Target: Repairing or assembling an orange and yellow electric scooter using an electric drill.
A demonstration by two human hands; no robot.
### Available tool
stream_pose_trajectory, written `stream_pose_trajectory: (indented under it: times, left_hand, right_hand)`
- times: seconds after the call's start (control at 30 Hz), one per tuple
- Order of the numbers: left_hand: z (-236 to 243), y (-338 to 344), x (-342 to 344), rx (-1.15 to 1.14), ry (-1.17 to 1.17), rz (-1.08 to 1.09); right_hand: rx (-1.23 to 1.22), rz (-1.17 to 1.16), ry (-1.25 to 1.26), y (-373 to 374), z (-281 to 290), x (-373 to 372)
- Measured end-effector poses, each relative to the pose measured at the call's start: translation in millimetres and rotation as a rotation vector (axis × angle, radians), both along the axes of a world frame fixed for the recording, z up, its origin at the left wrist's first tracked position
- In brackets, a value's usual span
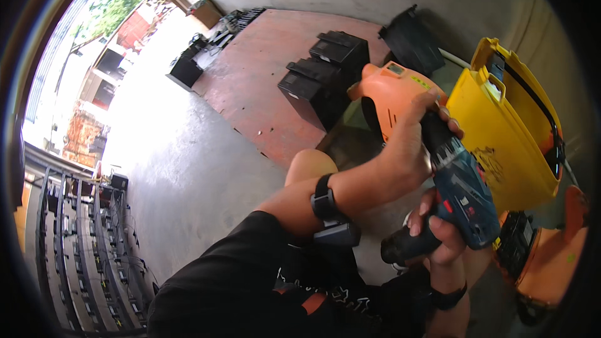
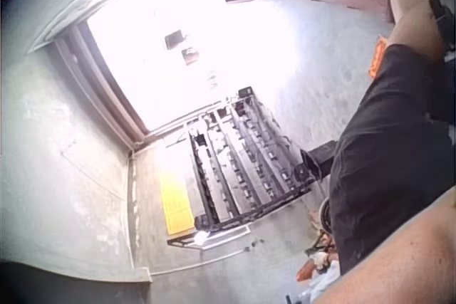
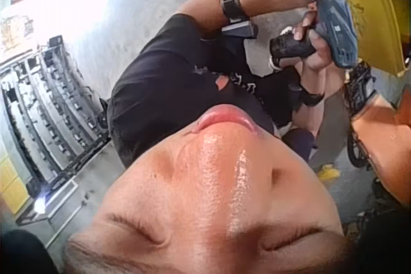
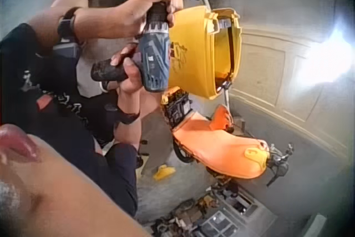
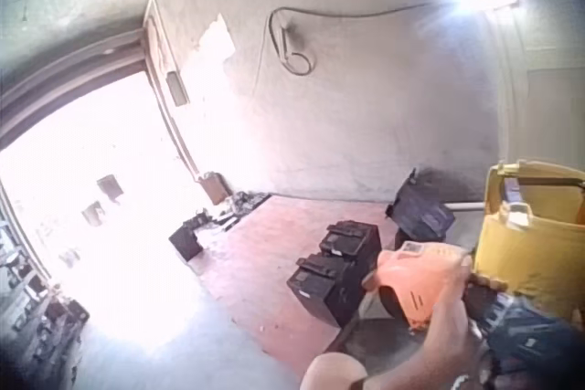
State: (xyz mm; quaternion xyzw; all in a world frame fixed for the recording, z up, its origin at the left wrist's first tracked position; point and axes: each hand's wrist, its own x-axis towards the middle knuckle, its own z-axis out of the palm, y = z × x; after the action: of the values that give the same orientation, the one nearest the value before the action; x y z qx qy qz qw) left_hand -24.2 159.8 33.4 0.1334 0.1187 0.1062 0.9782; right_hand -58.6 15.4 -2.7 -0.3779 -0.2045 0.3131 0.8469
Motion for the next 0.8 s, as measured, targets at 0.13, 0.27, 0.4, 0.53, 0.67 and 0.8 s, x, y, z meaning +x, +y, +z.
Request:
stream_pose_trajectory:
  times: [0.13,0.27,0.4,0.53,0.67,0.8]
  left_hand:
    - [-2.7,5.3,1.3,-0.078,0.003,0.043]
    - [-4.6,11.1,-3.1,-0.096,0.028,0.036]
    - [-3.8,15.6,-9.9,-0.070,-0.007,0.023]
    - [-2.8,18.2,-15.0,-0.091,-0.009,0.018]
    - [-8.9,22.1,-13.0,-0.052,-0.026,0.031]
    - [-19.4,27.5,-1.4,-0.018,0.071,0.055]
  right_hand:
    - [-0.071,0.037,-0.020,-2.2,-2.4,0.7]
    - [-0.027,0.064,-0.039,-1.5,-6.4,0.8]
    - [-0.021,0.105,-0.063,-0.2,-7.8,-1.7]
    - [0.008,0.118,-0.029,2.1,-8.5,-8.1]
    - [-0.026,0.032,-0.039,7.4,-9.7,-17.6]
    - [-0.042,-0.023,0.021,14.7,-14.2,-22.1]
